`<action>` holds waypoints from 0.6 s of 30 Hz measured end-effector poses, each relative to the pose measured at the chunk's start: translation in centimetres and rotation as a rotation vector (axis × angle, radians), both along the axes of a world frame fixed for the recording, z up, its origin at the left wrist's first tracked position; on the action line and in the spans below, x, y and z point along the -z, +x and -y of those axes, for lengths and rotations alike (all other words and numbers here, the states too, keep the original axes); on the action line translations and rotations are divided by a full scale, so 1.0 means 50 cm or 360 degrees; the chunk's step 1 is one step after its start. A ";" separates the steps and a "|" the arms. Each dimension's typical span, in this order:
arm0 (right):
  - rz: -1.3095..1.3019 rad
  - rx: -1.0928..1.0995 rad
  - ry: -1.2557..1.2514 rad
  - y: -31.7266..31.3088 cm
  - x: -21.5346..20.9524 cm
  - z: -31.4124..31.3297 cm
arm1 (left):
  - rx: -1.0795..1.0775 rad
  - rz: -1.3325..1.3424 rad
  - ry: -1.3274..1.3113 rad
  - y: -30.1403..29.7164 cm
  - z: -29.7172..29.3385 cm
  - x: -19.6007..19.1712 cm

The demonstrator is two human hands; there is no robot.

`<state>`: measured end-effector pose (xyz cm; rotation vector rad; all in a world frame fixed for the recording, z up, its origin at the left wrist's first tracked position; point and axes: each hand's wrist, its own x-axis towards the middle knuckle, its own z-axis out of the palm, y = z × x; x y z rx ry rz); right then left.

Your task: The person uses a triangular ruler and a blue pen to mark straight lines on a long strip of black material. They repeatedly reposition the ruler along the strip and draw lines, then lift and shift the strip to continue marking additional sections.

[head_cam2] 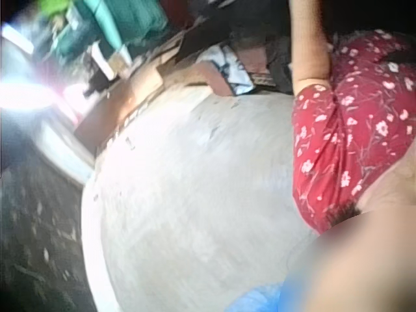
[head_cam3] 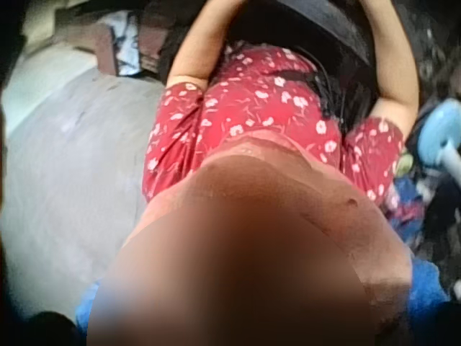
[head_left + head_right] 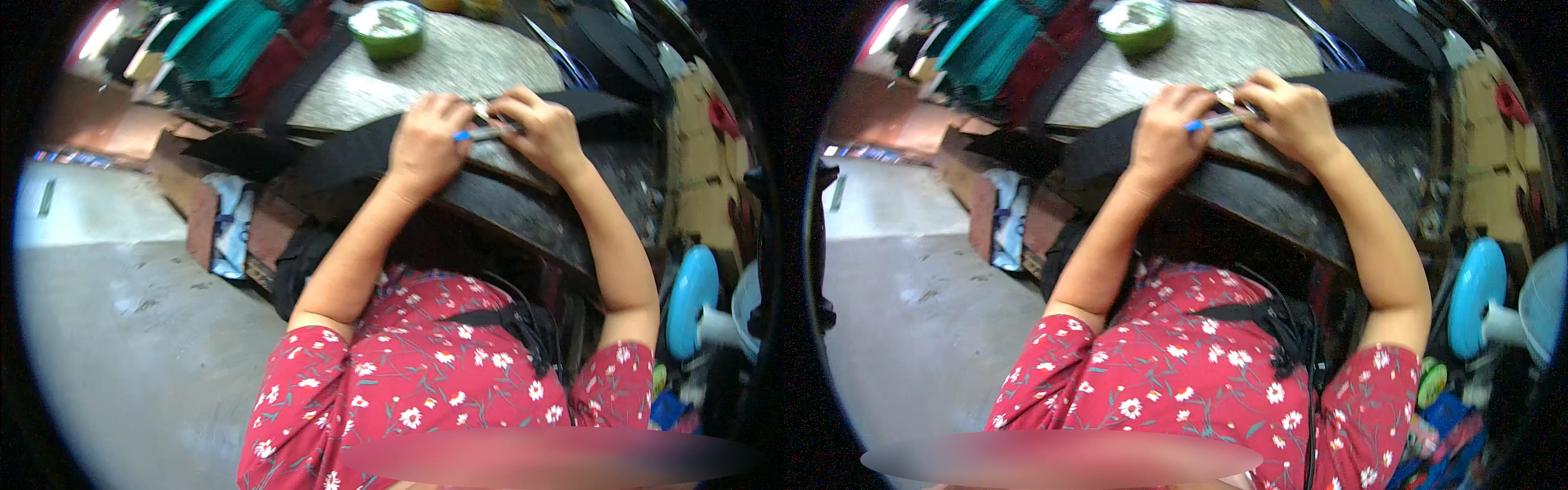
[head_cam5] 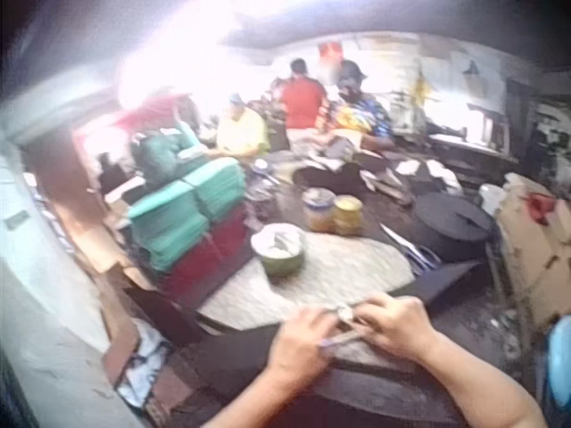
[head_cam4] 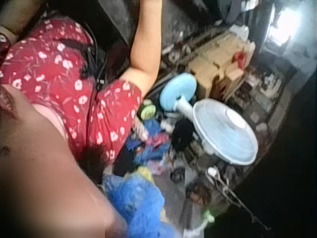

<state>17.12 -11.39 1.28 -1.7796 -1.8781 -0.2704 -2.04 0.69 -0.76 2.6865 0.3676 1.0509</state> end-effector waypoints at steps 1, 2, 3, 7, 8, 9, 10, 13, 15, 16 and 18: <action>0.0016 -0.0024 0.0062 0.006 0.006 -0.001 | 0.0029 0.0097 -0.0060 0.001 -0.003 0.000; 0.0007 -0.0002 0.0033 0.010 0.011 0.000 | 0.0039 0.0215 -0.0206 -0.001 -0.003 -0.002; -0.0005 -0.0041 0.0105 0.015 0.014 -0.003 | 0.0032 0.0342 -0.0327 -0.002 -0.007 -0.006; -0.0697 -0.0060 0.0066 0.037 0.008 -0.011 | 0.0050 0.0530 -0.0652 -0.014 -0.008 -0.011; -0.0883 0.0016 0.0006 0.040 0.004 -0.011 | 0.0051 0.0545 -0.0674 -0.016 -0.007 -0.010; -0.0871 -0.0059 0.0048 0.041 0.001 -0.011 | 0.0050 0.0563 -0.0690 -0.017 -0.008 -0.009; -0.0861 -0.0055 0.0026 0.040 -0.002 -0.011 | 0.0089 0.0608 -0.0793 -0.019 -0.009 -0.008; -0.0304 0.0034 -0.0013 0.029 -0.002 -0.005 | 0.0177 0.0721 -0.0987 -0.029 -0.017 -0.006; -0.0073 -0.0011 -0.0049 0.022 0.002 -0.002 | 0.0205 0.0775 -0.0966 -0.037 -0.024 -0.008; -0.0131 0.0063 -0.0053 0.022 0.003 -0.005 | 0.0215 0.0689 -0.0841 -0.045 -0.031 -0.012; -0.0215 0.0144 0.0029 0.023 0.004 -0.006 | 0.0149 0.0406 -0.0765 -0.053 -0.035 -0.015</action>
